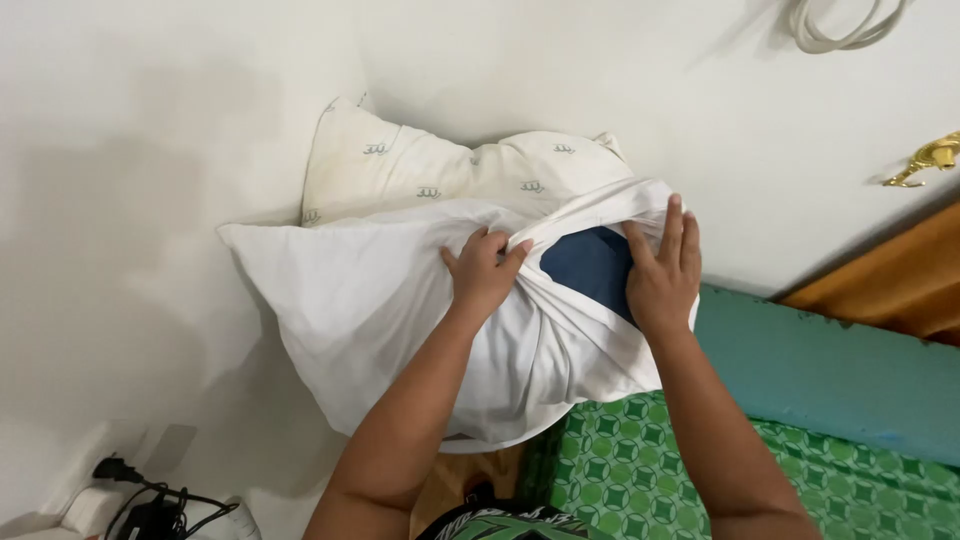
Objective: The person puts a blue pillowcase on a pillow, folds a white sheet, and places it on a chair. They then pick up a broom and dustpan, place them against a wall, and finally put a fitted sheet on a mattress.
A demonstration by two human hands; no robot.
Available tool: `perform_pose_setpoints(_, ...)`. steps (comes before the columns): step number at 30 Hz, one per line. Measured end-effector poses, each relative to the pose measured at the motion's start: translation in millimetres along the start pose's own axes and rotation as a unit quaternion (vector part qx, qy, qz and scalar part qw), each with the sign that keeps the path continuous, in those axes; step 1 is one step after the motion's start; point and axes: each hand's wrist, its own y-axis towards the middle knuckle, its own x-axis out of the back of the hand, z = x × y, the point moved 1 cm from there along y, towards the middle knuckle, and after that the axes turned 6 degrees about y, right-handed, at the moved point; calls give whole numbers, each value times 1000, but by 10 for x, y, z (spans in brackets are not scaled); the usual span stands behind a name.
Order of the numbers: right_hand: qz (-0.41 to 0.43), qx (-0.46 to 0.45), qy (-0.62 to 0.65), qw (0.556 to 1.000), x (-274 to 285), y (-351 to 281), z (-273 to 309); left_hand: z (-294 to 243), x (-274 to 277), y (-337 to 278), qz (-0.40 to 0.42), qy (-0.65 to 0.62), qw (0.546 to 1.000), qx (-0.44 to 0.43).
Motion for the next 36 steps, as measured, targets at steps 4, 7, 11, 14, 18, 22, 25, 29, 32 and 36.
perform_pose_setpoints(4,28,-12,-96,995,-154,46,-260,-155,-47,-147,-110,0,984,-141)
perform_pose_setpoints(7,-37,-99,34,994,-244,43,-526,-388,42,-197,86,-59,994,25)
perform_pose_setpoints(11,66,-278,230,930,-223,110,-783,-261,-214,-127,8,-38,997,-68)
perform_pose_setpoints(14,72,-303,260,914,-29,285,-790,-359,-353,-108,-30,12,985,-167)
perform_pose_setpoints(18,179,-382,332,844,121,491,-747,-561,-560,-131,29,59,976,-209)
perform_pose_setpoints(22,279,-435,512,686,-36,475,-935,-832,-353,-186,42,81,977,-194)
perform_pose_setpoints(25,312,-460,581,595,-213,376,-1036,-914,-256,-225,16,116,970,-215)
perform_pose_setpoints(29,330,-477,619,530,-390,281,-1078,-801,-355,-150,11,74,964,-256)
perform_pose_setpoints(32,317,-441,701,462,-558,168,-1057,-781,-263,-80,28,-3,963,-269)
perform_pose_setpoints(36,278,-395,815,321,-1000,-208,-1146,-917,-120,37,91,-54,976,-188)
